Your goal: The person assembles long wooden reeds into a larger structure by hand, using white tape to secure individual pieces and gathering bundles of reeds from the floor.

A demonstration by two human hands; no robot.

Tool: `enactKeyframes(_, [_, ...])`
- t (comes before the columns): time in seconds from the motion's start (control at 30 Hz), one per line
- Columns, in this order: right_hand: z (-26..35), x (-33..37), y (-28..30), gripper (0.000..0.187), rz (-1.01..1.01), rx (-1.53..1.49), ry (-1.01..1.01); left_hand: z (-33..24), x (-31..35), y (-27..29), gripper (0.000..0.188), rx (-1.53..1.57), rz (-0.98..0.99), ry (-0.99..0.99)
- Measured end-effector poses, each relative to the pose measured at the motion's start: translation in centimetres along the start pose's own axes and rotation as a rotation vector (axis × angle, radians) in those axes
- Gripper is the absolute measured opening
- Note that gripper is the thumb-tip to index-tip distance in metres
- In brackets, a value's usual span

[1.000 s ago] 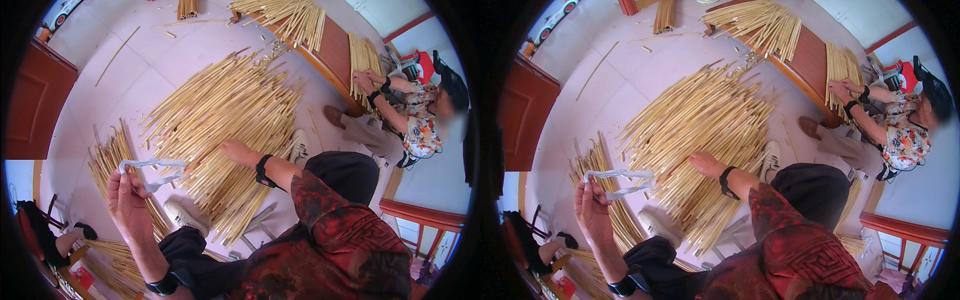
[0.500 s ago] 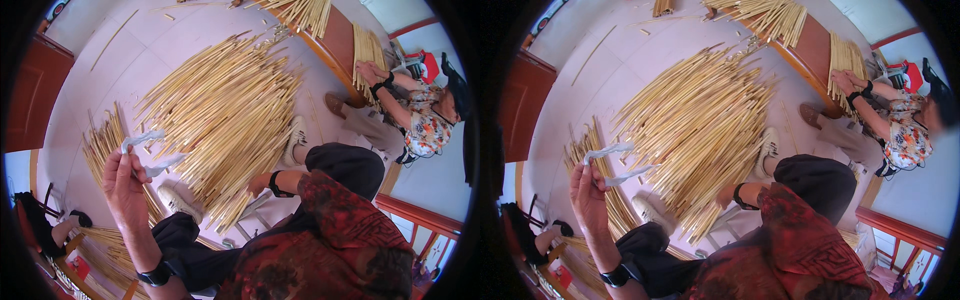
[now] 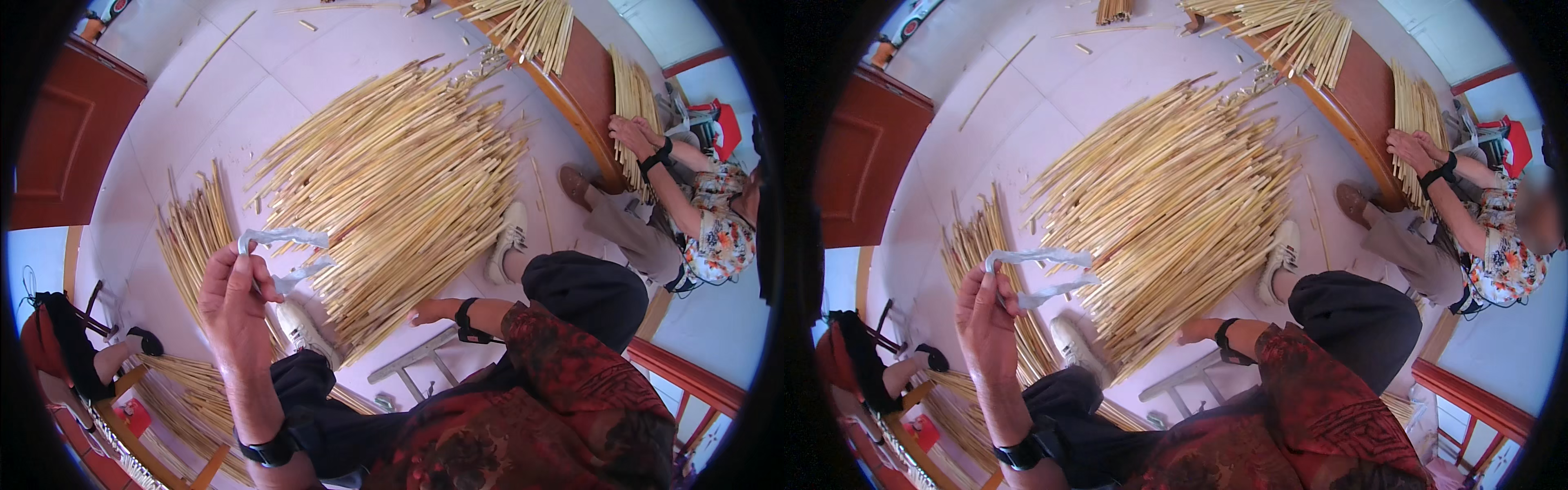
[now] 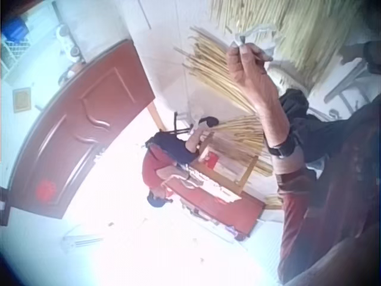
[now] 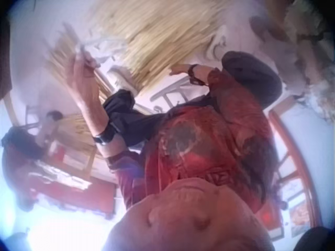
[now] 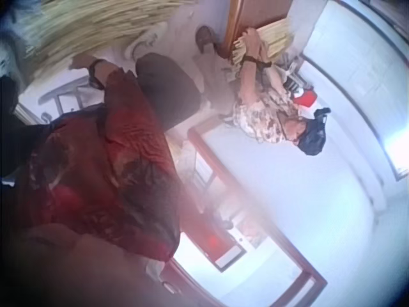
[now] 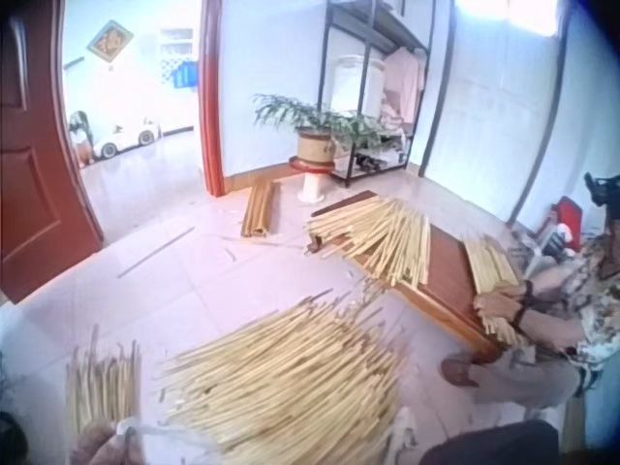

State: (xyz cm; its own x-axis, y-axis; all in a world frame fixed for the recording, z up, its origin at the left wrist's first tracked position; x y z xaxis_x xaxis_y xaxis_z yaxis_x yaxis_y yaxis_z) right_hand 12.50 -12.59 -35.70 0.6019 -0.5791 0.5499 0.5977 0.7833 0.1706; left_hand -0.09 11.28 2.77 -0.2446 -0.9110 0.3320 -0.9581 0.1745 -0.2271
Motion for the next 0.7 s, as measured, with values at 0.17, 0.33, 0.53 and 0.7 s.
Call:
enactKeyframes(0.17, [1.0,0.1,4.1,0.041,0.067,0.039,-0.144,0.5,0.4,-0.5,0.016,-0.004,-0.03,0.008])
enactKeyframes(0.33, [1.3,-0.6,5.6,0.03,-0.016,0.292,-0.196,0.3,0.4,-0.5,0.016,-0.024,-0.019,-0.014])
enactKeyframes(0.53, [11.3,0.1,12.0,0.014,-0.288,0.554,0.223,-0.1,0.2,-0.6,0.016,0.018,-0.037,-0.044])
enactKeyframes(0.7, [18.3,-4.3,15.0,0.009,-0.613,0.908,0.587,0.0,0.3,0.4,0.015,0.027,-0.085,-0.022])
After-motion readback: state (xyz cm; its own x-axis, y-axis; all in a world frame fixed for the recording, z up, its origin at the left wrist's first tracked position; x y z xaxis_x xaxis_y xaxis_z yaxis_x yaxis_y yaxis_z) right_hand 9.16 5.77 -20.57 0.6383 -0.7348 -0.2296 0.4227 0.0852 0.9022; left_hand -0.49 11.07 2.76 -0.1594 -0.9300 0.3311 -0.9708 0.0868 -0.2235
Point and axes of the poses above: each hand's wrist, its own x-axis away from the middle knuckle, its own y-axis out of the back of the hand, z = x × y, the point moved 5 cm from there along -x, towards the middle knuckle, and after that the axes turned 4 degrees about y, right-handed, at the moved point
